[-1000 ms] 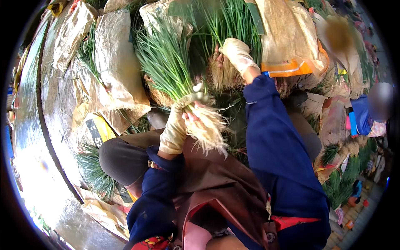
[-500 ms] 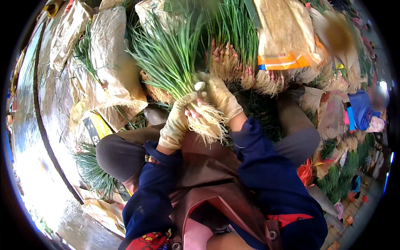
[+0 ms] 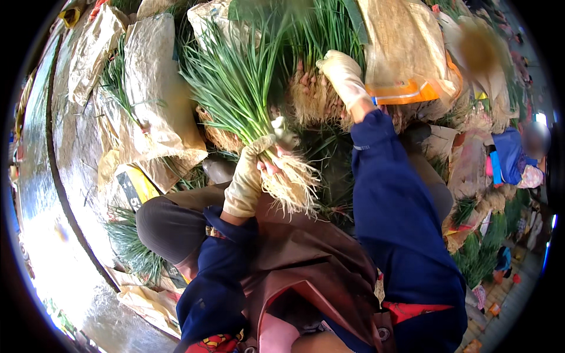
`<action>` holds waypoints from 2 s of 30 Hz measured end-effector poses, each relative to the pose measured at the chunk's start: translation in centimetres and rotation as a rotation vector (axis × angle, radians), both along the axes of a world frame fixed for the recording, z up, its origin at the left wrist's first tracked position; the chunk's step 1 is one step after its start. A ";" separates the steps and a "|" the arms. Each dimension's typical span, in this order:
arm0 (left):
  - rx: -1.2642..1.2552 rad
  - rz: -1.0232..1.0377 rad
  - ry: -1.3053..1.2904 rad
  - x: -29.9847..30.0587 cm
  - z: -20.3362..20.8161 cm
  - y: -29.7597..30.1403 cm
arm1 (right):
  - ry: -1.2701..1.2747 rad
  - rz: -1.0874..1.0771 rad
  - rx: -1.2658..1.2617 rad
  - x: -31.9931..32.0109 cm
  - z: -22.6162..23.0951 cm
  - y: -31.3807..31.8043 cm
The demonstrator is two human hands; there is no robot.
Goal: The person gathers a handful of scallions, aligns them, wraps a red plastic tie around the base to secure them into a bundle, and then tosses the bundle onto a nearby pile.
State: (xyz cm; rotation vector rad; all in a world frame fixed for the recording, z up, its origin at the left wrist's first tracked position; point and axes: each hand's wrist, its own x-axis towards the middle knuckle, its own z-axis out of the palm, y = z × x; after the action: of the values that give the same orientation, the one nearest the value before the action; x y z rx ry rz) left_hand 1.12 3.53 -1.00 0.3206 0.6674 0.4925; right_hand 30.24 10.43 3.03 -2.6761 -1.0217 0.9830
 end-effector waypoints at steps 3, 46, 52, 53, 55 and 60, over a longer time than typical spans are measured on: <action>-0.080 0.128 -0.007 2.7 6.1 -0.4 | 0.319 -0.102 0.277 -4.9 2.1 -5.4; -0.037 0.143 -0.210 -0.6 3.3 1.4 | 0.100 0.311 -0.103 -5.4 1.5 -1.7; 0.016 -0.128 0.081 -0.4 1.1 0.0 | 0.549 0.478 0.425 -9.8 0.0 -12.4; -0.017 -0.149 0.093 -0.2 1.2 -0.2 | 0.579 0.414 0.456 -9.5 -0.7 -13.0; -0.075 -0.225 0.041 0.0 1.1 0.1 | 0.376 0.334 0.173 -9.3 0.2 -12.2; 0.037 -0.145 0.094 0.3 1.2 -0.4 | 0.888 -0.252 0.410 -11.6 -0.9 -9.1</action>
State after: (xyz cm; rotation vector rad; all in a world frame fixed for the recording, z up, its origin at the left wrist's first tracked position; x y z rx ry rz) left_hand 1.37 3.15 0.17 0.4260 0.7208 0.3530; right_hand 18.64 1.32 2.16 -1.6751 -0.5754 1.4795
